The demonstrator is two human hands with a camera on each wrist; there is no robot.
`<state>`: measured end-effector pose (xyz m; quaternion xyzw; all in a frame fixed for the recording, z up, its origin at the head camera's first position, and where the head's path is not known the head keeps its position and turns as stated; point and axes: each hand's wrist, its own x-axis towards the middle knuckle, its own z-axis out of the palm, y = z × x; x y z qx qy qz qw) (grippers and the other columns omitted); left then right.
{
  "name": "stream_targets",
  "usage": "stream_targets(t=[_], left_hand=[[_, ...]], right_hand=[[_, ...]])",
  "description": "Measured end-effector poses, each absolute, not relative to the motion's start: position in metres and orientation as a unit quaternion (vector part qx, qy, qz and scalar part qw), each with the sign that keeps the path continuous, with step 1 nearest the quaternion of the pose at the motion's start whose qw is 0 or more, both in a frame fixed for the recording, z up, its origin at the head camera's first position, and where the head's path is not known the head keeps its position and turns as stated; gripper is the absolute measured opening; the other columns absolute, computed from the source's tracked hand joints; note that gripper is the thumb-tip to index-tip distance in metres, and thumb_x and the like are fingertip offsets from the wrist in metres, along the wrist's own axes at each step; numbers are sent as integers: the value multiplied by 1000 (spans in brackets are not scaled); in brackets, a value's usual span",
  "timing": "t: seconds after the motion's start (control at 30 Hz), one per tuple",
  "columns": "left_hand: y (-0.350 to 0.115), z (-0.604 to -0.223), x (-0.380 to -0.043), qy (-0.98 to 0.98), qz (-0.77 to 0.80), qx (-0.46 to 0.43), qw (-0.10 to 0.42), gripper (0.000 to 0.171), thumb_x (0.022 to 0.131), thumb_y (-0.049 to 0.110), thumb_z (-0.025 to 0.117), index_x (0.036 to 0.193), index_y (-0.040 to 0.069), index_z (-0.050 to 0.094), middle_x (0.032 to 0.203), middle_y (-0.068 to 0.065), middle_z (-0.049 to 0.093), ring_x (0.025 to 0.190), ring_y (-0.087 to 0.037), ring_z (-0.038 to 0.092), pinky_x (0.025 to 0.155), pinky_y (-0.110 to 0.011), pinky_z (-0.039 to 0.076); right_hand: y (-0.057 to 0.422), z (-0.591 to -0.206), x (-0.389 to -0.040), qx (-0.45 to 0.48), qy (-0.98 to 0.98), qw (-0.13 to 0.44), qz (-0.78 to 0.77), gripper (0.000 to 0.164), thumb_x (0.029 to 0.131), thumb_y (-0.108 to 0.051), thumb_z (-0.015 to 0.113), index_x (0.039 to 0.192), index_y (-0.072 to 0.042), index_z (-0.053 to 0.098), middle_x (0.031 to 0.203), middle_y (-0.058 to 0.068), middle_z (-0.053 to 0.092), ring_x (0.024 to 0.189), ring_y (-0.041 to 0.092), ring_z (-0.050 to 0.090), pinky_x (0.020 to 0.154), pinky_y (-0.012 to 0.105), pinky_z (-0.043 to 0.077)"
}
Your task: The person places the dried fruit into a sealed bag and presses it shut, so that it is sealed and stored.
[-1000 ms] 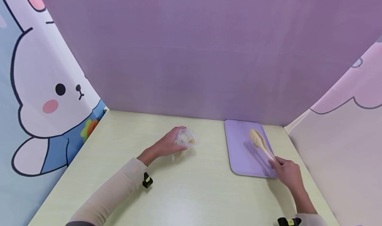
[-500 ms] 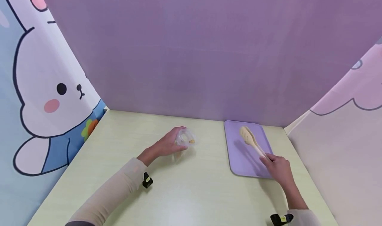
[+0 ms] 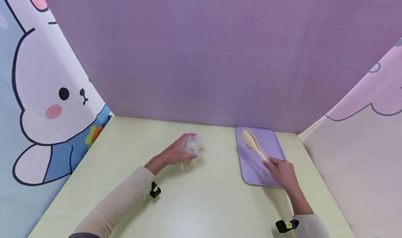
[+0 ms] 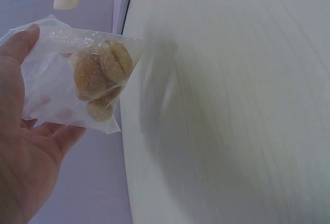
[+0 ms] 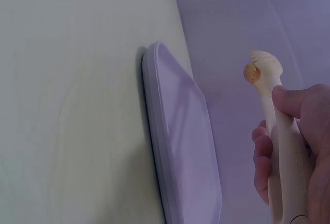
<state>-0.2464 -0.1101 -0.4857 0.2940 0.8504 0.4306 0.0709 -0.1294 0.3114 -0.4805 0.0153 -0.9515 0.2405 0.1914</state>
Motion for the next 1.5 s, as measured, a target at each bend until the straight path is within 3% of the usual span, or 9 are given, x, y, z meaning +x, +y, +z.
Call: stream_targets(t=[0.4,1.03,1.5], left_hand=[[-110,-486,-246,852,426,296,68,83,87,30,78,155,9,34,149,-14,47,128,-29,52,109,-53,44],[-105,-489,-251,851,419,310,64,83,87,30,78,155,11,35,148,-12,48,127,-26,52,111,-51,43],[-99,-487,-250,850,424,304,67,83,86,29,79,154,10,36,145,-12,50,124,-25,54,108,-49,45]], right_hand=[[288,-473,-143,41,-955,171,241,34,92,-27,74,117,-5,76,65,1,67,65,17,53,57,31,41],[240,-464,-159,81,-936,152,305,29,93,-23,74,117,-6,77,59,-3,57,51,3,38,48,23,34],[211,-453,-165,98,-931,143,322,29,90,-23,77,114,-7,78,61,-2,60,55,9,43,51,23,37]])
